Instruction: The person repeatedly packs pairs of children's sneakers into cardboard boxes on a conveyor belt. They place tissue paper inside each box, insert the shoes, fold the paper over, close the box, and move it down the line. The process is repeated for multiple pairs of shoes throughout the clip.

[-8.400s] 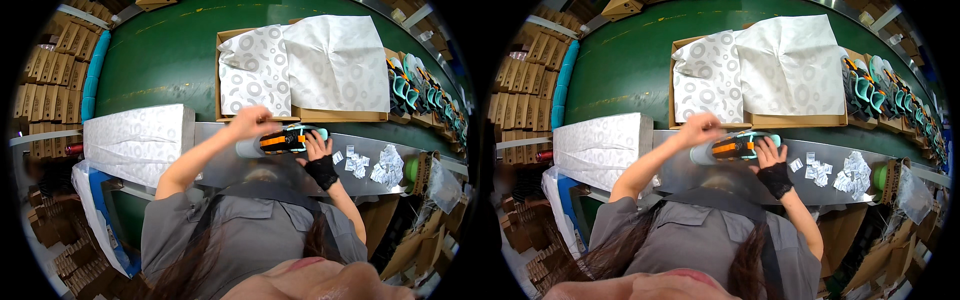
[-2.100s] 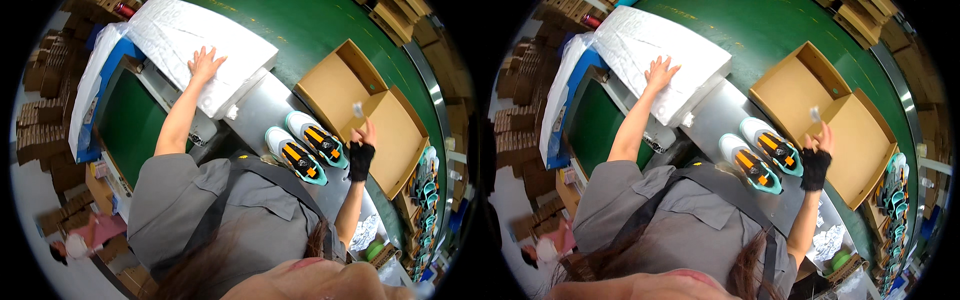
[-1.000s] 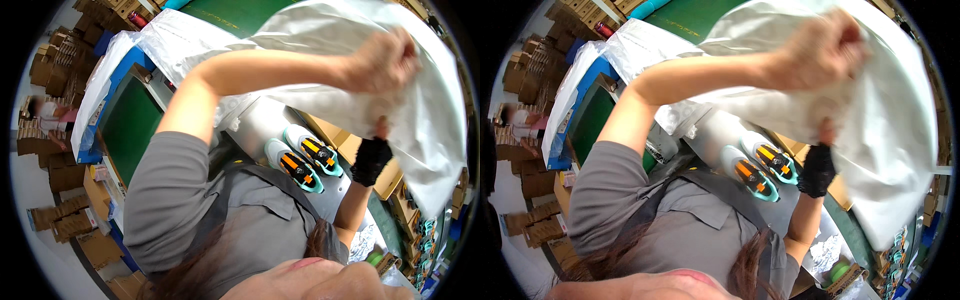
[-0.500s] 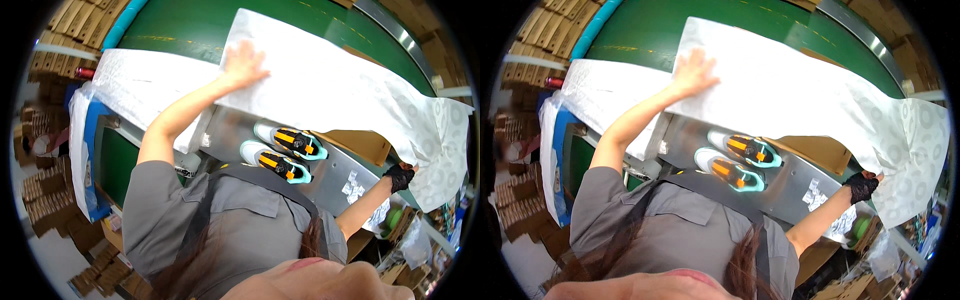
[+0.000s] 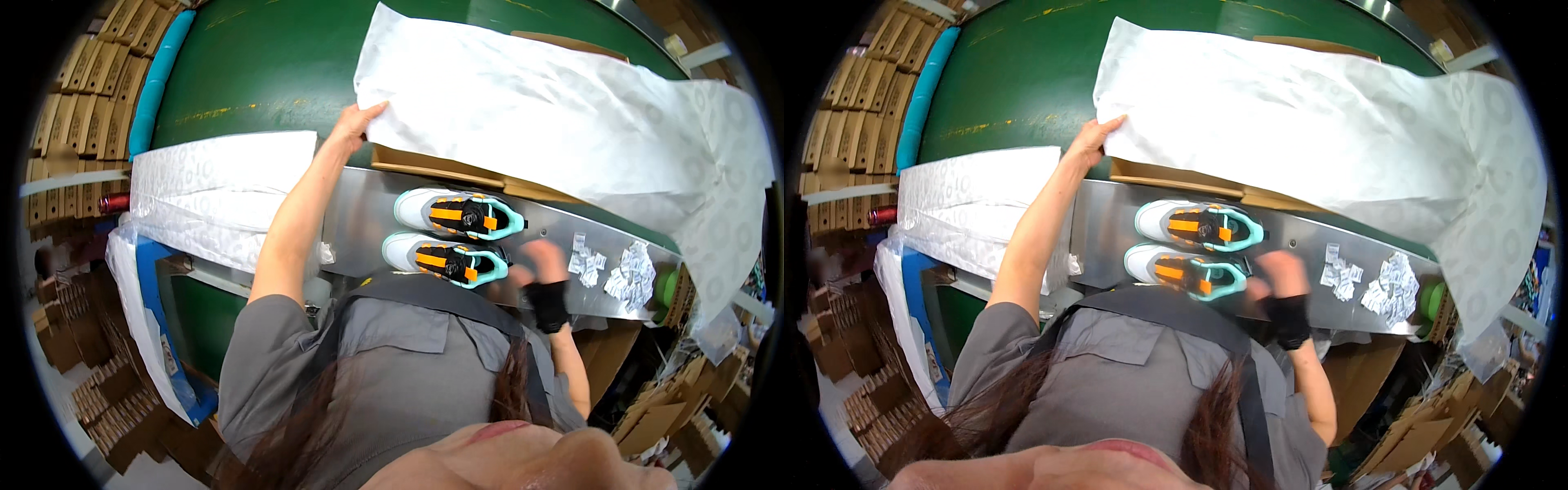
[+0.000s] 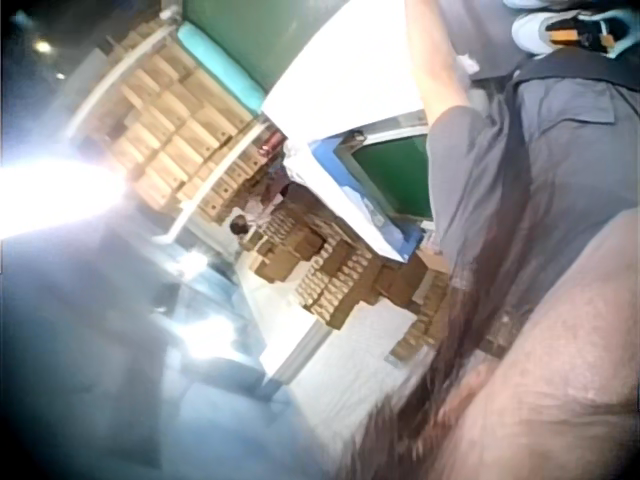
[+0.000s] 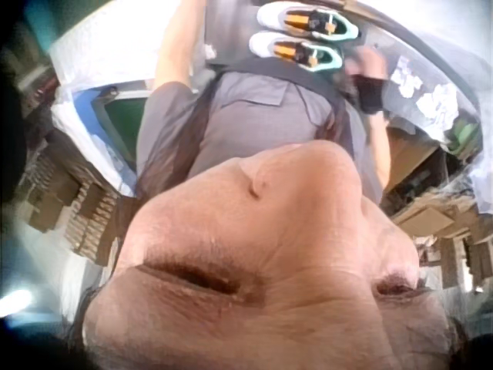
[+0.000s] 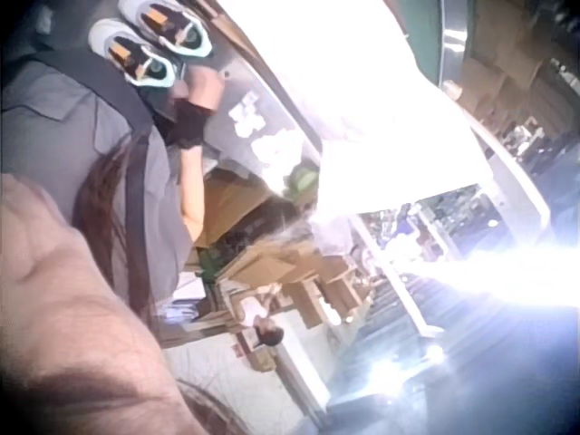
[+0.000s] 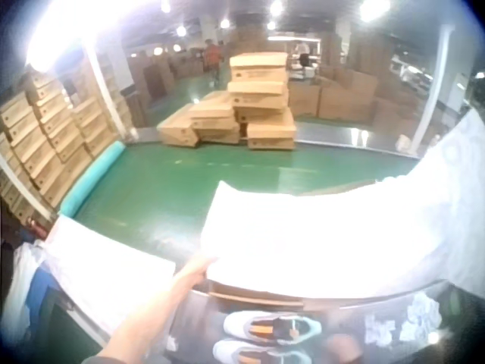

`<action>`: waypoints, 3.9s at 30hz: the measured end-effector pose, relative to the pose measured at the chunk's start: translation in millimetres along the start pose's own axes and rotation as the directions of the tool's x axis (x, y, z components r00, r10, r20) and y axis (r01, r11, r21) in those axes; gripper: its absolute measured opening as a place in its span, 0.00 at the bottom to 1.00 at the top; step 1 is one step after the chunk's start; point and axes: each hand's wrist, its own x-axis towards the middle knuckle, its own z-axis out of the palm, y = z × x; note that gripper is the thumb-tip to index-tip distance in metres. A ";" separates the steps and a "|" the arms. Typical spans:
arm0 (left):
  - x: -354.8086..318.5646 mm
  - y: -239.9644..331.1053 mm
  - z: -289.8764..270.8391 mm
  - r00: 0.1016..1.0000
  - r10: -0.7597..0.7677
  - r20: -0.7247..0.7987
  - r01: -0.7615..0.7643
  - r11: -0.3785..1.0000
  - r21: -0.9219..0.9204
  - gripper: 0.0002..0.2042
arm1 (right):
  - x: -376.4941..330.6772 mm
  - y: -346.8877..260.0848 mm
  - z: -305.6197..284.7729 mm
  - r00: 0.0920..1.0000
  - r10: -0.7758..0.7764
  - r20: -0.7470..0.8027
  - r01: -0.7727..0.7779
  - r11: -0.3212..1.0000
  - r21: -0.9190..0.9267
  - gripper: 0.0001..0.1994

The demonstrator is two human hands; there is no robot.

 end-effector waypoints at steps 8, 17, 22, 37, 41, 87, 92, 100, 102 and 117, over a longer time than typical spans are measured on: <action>-21.0 -36.0 5.8 0.987 0.147 0.071 -0.146 0.989 -0.015 0.18 | 32.5 -41.2 37.1 0.881 -0.390 0.267 0.429 0.897 -0.107 0.03; -90.7 36.8 3.6 0.862 0.502 0.076 -0.497 0.804 0.328 0.13 | 156.8 -14.4 -11.5 0.933 0.346 0.098 -0.301 0.601 0.741 0.20; -101.5 57.9 67.3 0.808 0.506 0.301 -0.570 0.801 0.182 0.11 | 215.9 58.7 118.1 0.904 0.402 -0.146 -0.262 0.790 0.554 0.19; 10.3 -31.4 103.8 0.646 0.347 0.680 -0.531 -0.437 0.727 0.30 | 123.6 48.4 3.6 0.872 -0.045 -0.488 0.008 0.997 -0.077 0.15; 8.6 -35.1 110.2 0.694 0.448 0.564 -0.404 -0.406 0.820 0.27 | 71.1 49.8 10.4 0.920 0.186 -0.344 -0.153 0.981 0.121 0.07; -1.8 -9.3 13.6 0.974 0.213 -0.077 -0.168 0.907 0.387 0.28 | 148.5 27.6 99.3 0.996 -0.084 -0.039 0.064 0.929 -0.363 0.27; -4.7 -25.2 24.6 0.907 0.417 -0.059 -0.343 0.813 0.471 0.24 | 126.0 44.1 102.6 0.994 -0.098 -0.047 0.071 0.912 -0.405 0.26; 4.8 10.2 19.4 0.925 -0.061 0.376 0.170 0.949 -0.265 0.28 | 149.2 -1.8 42.4 0.989 -0.143 -0.039 0.117 0.915 -0.385 0.29; -32.2 16.3 26.0 0.932 -0.013 0.363 0.114 0.960 -0.257 0.28 | 153.0 -18.3 12.2 0.974 -0.209 -0.083 0.173 0.933 -0.314 0.29; -345.4 -17.9 -161.7 0.599 0.370 -0.710 -0.748 0.574 -0.332 0.33 | 168.4 150.7 -128.5 0.920 0.219 -0.325 -0.391 0.558 -0.732 0.31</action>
